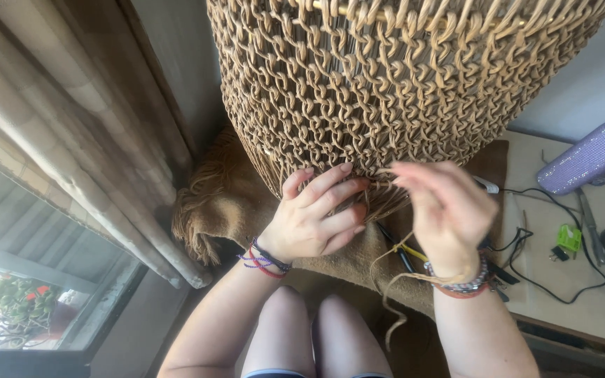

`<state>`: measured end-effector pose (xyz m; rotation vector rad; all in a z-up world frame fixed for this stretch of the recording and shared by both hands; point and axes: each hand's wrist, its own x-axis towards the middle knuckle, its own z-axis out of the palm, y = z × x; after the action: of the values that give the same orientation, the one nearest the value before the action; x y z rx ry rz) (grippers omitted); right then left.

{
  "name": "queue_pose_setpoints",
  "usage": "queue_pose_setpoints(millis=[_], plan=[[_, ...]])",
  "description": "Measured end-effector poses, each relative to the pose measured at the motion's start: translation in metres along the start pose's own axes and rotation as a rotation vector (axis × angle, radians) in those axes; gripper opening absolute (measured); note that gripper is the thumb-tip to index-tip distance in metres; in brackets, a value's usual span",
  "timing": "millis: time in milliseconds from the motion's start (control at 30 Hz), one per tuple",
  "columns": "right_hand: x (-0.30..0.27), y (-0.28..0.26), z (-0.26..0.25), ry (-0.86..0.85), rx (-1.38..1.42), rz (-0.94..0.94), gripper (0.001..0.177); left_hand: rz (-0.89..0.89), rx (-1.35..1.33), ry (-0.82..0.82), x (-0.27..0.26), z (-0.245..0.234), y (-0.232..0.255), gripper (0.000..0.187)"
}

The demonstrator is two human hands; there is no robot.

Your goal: Weaving a large decorative basket by threading and knotting flexible strands, occasionally using pliers to trim them.

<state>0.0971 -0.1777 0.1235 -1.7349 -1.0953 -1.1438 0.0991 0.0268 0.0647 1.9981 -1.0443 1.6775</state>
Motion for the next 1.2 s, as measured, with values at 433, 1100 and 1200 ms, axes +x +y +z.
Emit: queue_pose_setpoints(millis=[433, 1100, 1200], plan=[[0.058, -0.031, -0.031, 0.209, 0.225, 0.052, 0.032, 0.114, -0.031, 0.046, 0.006, 0.004, -0.011, 0.014], [-0.149, 0.051, 0.061, -0.236, 0.423, 0.231, 0.028, -0.238, -0.223, 0.319, -0.025, 0.022, 0.021, 0.014], [-0.178, 0.065, 0.070, -0.269, 0.382, 0.150, 0.025, -0.454, -0.393, 0.207, -0.051, 0.010, 0.057, 0.026]])
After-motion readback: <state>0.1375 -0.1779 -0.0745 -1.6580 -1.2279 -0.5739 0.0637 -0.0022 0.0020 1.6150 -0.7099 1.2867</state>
